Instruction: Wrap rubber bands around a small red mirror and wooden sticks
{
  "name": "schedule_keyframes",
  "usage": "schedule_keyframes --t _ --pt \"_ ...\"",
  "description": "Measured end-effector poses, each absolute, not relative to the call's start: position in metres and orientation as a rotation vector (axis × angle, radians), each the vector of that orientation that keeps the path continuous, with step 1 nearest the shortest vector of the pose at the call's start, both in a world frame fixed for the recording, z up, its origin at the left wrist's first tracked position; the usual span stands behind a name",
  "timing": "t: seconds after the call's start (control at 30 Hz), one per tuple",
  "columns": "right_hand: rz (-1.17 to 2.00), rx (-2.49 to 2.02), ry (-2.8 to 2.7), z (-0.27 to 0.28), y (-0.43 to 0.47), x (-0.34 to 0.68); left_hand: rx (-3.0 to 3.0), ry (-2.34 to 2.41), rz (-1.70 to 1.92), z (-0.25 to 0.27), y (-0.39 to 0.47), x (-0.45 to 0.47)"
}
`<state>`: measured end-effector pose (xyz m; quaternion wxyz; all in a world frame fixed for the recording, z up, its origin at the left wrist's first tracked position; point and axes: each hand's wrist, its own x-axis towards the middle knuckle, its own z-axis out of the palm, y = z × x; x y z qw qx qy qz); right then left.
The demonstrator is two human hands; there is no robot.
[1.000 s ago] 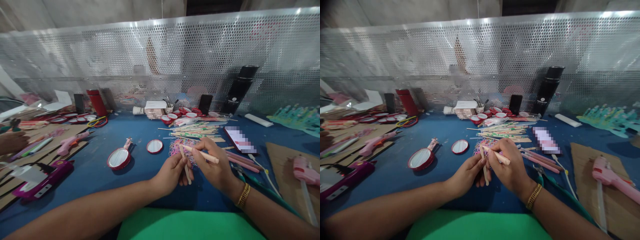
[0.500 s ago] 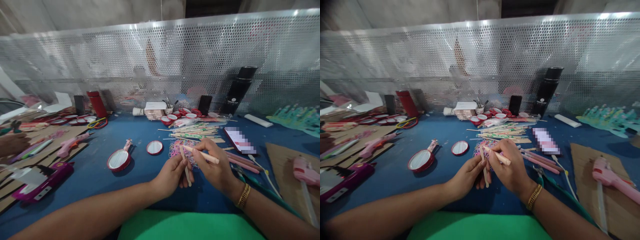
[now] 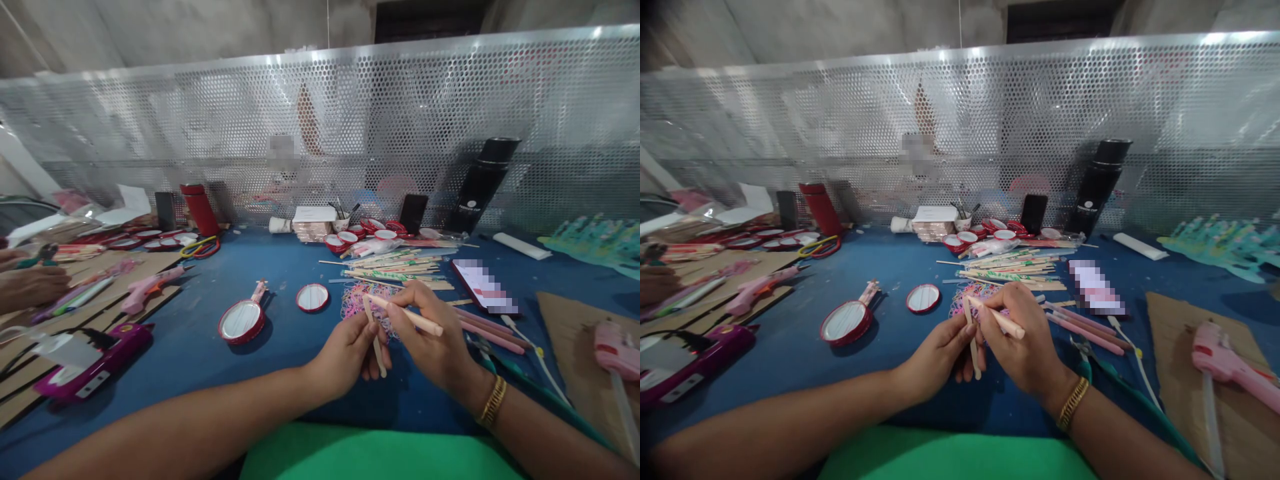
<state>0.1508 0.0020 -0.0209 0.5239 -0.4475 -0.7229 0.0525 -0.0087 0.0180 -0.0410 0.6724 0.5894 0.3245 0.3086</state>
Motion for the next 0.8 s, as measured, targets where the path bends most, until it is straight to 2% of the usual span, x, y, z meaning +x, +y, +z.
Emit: schedule_keyframes --t 0.8 --pt "0.115 -1.051 -1.764 -0.0187 0.0012 0.1495 1.37 0.739 0.687 -0.0371 0.0175 -0.0087"
